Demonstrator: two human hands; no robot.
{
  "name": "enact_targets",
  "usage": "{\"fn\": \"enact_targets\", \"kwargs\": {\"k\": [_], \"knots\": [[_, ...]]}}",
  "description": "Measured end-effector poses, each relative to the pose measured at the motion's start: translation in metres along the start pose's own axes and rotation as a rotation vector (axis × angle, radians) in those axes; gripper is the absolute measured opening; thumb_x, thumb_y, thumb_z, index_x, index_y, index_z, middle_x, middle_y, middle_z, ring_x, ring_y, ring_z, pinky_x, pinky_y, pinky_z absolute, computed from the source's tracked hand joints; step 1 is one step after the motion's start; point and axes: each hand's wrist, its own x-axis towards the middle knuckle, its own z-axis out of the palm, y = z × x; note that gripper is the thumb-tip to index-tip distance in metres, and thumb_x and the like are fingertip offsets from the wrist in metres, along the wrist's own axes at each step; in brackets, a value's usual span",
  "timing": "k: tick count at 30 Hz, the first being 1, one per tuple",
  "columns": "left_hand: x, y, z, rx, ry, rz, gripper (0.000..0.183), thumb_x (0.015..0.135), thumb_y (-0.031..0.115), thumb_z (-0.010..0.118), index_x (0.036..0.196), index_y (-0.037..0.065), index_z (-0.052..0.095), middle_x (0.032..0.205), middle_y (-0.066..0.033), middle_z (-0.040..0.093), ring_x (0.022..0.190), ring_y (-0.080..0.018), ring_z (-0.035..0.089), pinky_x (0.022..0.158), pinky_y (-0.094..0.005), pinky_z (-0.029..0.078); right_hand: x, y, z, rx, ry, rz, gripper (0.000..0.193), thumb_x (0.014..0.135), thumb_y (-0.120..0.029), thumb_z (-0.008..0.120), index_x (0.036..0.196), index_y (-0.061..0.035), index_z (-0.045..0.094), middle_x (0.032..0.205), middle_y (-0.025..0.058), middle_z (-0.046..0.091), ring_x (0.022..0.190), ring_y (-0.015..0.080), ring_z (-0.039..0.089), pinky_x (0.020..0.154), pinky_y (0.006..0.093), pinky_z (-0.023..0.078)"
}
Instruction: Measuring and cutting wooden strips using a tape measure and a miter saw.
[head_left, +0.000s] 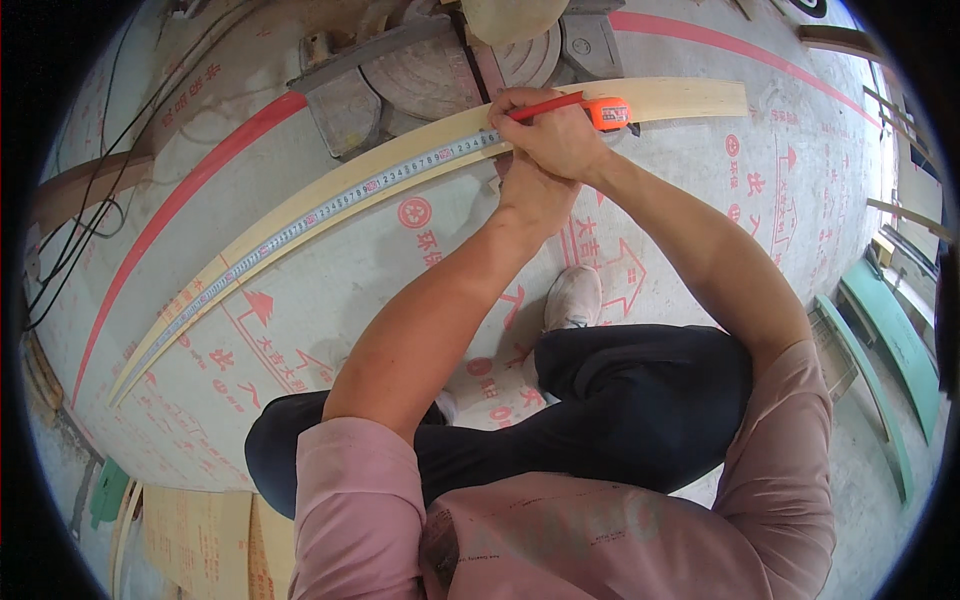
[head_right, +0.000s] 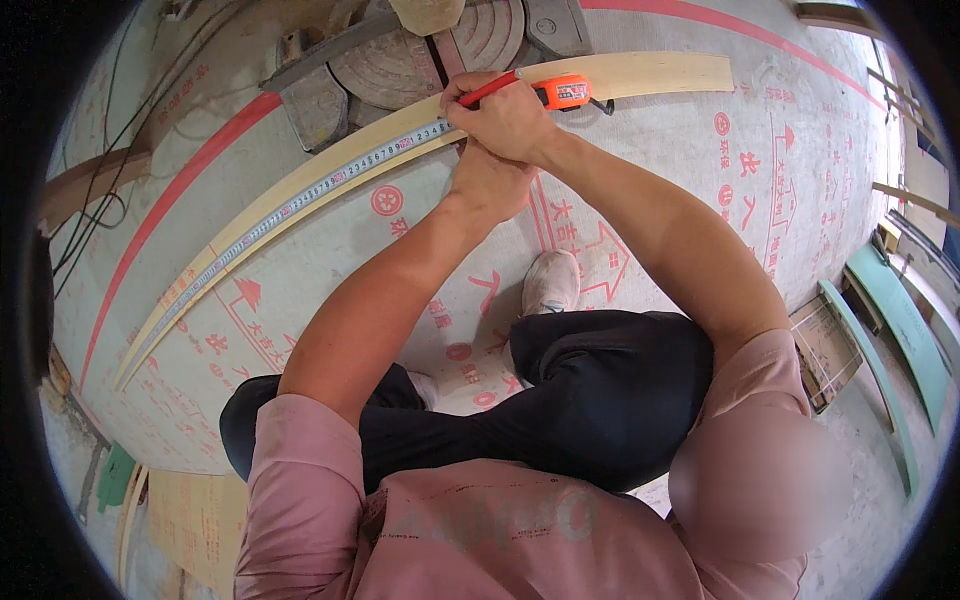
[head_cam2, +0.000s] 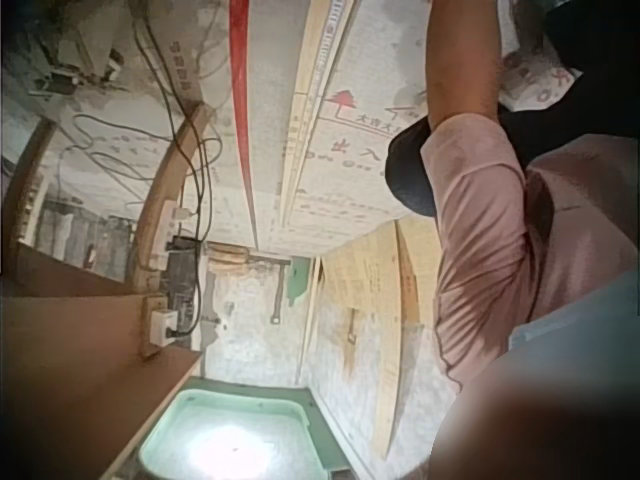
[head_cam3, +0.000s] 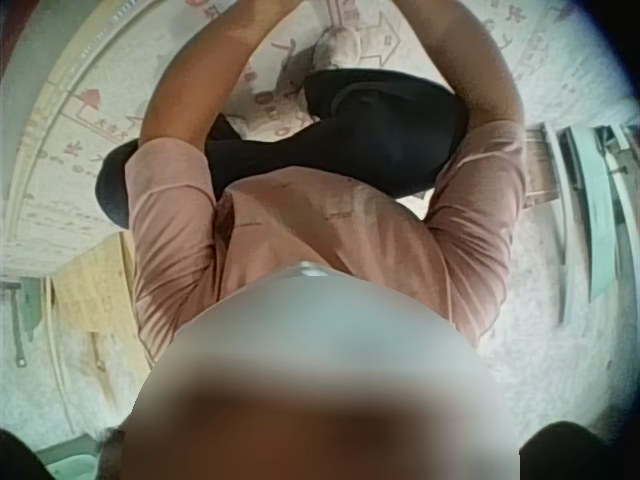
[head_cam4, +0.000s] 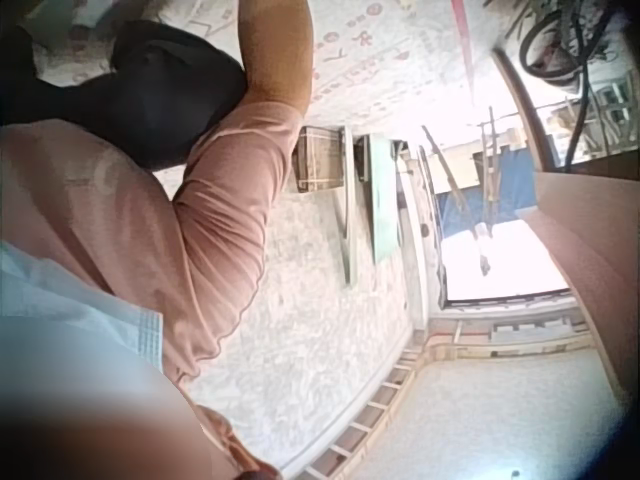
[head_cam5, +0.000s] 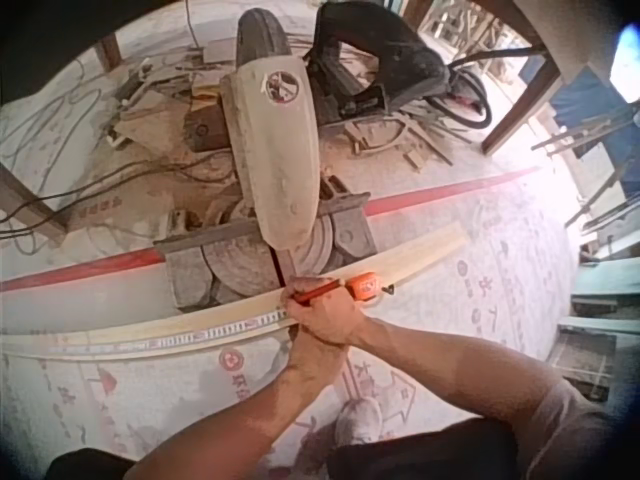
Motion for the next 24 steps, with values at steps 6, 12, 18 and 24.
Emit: {"fn": "enact_targets", "kwargs": {"k": [6,12,18,24], "knots": [[-0.0006,0.0003,-0.0044,0.029,-0.036,0.017,0.042,0.095,0.027,0.054,0.133,0.011,0.061,0.136,-0.0150,0.059,0.130,-0.0348,0.052,0.106,-0.0553,0.038,-0.0016,-0.0013,-0.0020,0.020,-0.015,0.022,0.024,0.094,-0.027,0.062,0.100,-0.0047,0.067,0.094,0.0101,0.069,0.085,0.0247,0.067,0.080,0.0353,0.053],[0.0010,0.0001,-0.0039,0.034,-0.065,0.010,0.041,0.096,0.029,0.054,0.133,0.012,0.062,0.136,-0.0144,0.059,0.130,-0.0344,0.053,0.105,-0.0550,0.039,-0.0013,-0.0012,-0.0025,0.014,-0.023,0.017,0.024,0.093,-0.027,0.062,0.100,-0.0046,0.067,0.094,0.0102,0.070,0.085,0.0236,0.067,0.081,0.0347,0.052],[0.0013,0.0007,-0.0057,0.060,-0.043,0.014,0.040,0.095,0.029,0.055,0.131,0.012,0.063,0.134,-0.0140,0.060,0.128,-0.0339,0.054,0.102,-0.0544,0.040,-0.0006,-0.0004,-0.0024,0.023,-0.028,0.022,0.024,0.093,-0.027,0.062,0.100,-0.0048,0.068,0.094,0.0097,0.070,0.085,0.0227,0.067,0.080,0.0345,0.053],[0.0009,0.0005,-0.0065,0.031,-0.012,0.008,0.039,0.095,0.028,0.056,0.129,0.011,0.064,0.131,-0.0140,0.061,0.126,-0.0350,0.054,0.101,-0.0549,0.041,-0.0001,0.0003,-0.0032,0.021,-0.018,0.028,0.023,0.093,-0.026,0.062,0.101,-0.0048,0.068,0.092,0.0094,0.071,0.083,0.0222,0.068,0.079,0.0340,0.053]]}}
